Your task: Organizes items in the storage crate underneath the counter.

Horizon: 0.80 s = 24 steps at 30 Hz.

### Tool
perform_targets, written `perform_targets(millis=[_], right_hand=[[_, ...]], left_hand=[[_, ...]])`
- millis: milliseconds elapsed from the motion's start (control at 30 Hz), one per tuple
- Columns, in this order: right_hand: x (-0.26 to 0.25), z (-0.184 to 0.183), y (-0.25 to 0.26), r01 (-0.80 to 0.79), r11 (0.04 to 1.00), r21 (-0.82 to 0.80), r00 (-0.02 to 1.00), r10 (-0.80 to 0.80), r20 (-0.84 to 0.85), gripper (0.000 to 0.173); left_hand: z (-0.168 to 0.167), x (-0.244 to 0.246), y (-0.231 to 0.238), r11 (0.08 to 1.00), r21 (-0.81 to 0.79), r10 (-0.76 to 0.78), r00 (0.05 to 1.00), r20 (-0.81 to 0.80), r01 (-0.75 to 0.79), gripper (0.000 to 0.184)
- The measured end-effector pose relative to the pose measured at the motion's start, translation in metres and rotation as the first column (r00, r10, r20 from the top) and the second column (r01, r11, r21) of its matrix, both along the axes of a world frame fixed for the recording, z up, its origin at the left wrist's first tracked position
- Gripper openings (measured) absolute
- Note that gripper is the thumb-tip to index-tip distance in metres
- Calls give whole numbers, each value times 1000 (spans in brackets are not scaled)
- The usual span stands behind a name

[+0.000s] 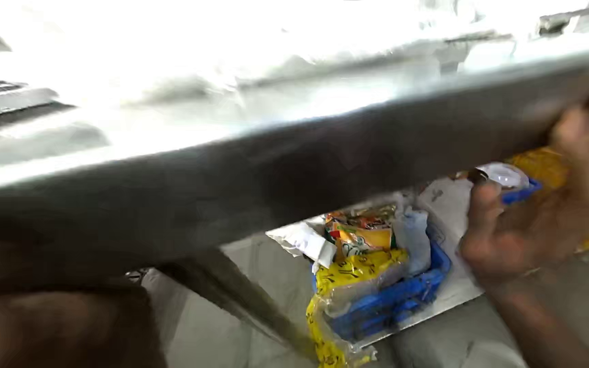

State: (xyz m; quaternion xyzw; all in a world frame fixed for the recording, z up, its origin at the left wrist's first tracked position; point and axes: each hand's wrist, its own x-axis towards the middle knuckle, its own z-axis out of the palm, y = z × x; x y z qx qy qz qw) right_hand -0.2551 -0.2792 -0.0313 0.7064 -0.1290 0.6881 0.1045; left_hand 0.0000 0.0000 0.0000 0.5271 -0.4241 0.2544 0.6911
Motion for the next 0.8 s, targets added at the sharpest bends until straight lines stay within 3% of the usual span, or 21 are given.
perform_targets(millis=[100, 133, 200, 300, 367, 433, 533, 800], right_hand=[[71, -90, 7, -136, 982, 131, 957, 164, -238, 49], [95, -107, 5, -125, 967, 223, 885, 210, -414, 53], [142, -123, -3, -33, 897, 441, 669, 347, -657, 81], [196, -121, -1, -26, 729, 684, 466, 614, -637, 101], [217, -127, 14, -18, 705, 709, 396, 656, -642, 88], [235, -143, 21, 1, 668, 744, 411, 678, -609, 63], [246, -143, 20, 91, 636, 767, 431, 669, -605, 46], [234, -126, 4, 183, 613, 769, 461, 637, -618, 42]], left_hand=[[11, 10, -10, 991, -128, 32, 999, -11, -33, 24], [12, 14, -14, 988, -143, 55, 998, 33, -50, 22], [18, 14, -18, 977, -166, 150, 984, 97, -133, 18], [23, 13, -22, 963, -201, 206, 969, 134, -177, 19], [24, 14, -23, 960, -212, 215, 966, 143, -183, 20], [25, 13, -23, 950, -232, 246, 959, 143, -209, 19], [32, 9, -24, 935, -275, 278, 944, 176, -224, 19], [44, 13, -29, 938, -307, 235, 943, 234, -158, 20]])
